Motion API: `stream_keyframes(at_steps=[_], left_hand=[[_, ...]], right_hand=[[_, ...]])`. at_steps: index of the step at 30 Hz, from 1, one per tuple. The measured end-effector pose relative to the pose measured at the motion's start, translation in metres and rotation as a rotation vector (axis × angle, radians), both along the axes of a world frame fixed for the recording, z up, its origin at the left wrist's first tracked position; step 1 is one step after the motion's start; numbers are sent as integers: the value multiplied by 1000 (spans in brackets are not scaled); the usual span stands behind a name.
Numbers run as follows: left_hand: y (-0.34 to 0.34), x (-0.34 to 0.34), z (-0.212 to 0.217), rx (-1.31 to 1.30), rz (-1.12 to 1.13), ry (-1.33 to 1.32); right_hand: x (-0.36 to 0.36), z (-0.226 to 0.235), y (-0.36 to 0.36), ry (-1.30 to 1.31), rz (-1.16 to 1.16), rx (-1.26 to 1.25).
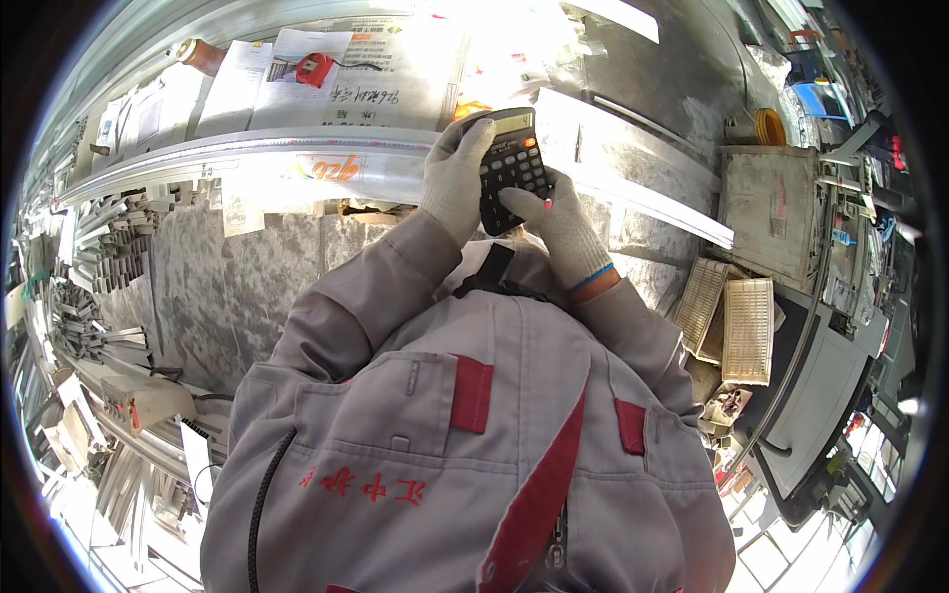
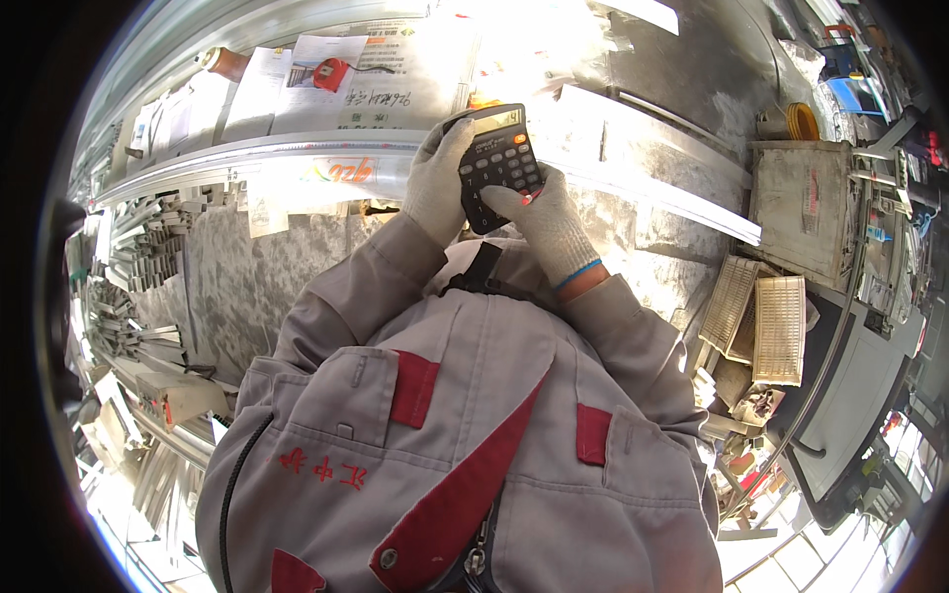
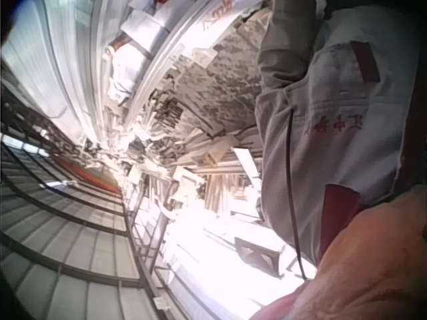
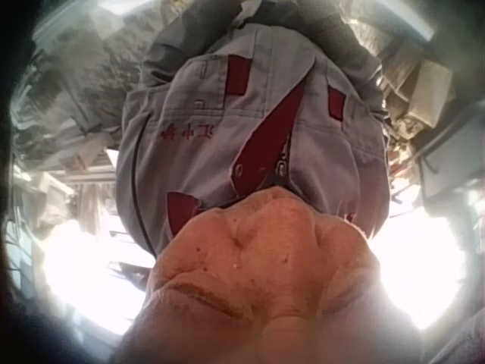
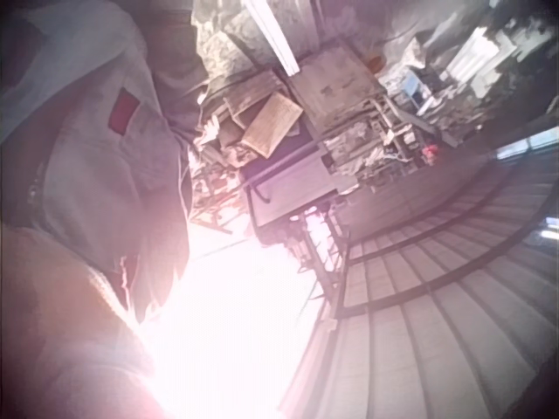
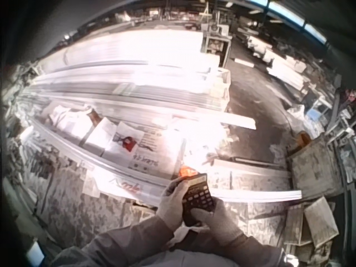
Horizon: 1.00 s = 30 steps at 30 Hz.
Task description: The person measures a long white profile with a tape measure and records values using a calculator. They repeatedly adjust the tape measure along the profile, press calculator keys, and mark positions with a red pencil.
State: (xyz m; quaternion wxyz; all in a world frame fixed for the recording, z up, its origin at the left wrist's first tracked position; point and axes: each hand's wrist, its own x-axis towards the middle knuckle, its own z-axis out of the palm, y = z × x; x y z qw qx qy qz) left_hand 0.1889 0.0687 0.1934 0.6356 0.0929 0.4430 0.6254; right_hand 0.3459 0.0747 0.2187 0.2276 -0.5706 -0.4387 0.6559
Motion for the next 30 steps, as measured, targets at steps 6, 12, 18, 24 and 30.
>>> stream_keyframes(at_steps=[6,12,18,24,30], left_hand=[[3,-12,-10,-27,11,-178],[4,-40,-15,-72,-122,-214],[4,-60,-24,-110,-142,-269],[3,-59,-29,-135,-160,-269],[-1,-58,-45,-224,-261,-250]], right_hand=[[-9,-4,-9,-347,103,222],[1,6,-1,30,48,3],[15,2,1,256,-35,-175],[12,-5,-10,230,-175,-210],[18,-28,-23,265,-212,-289]])
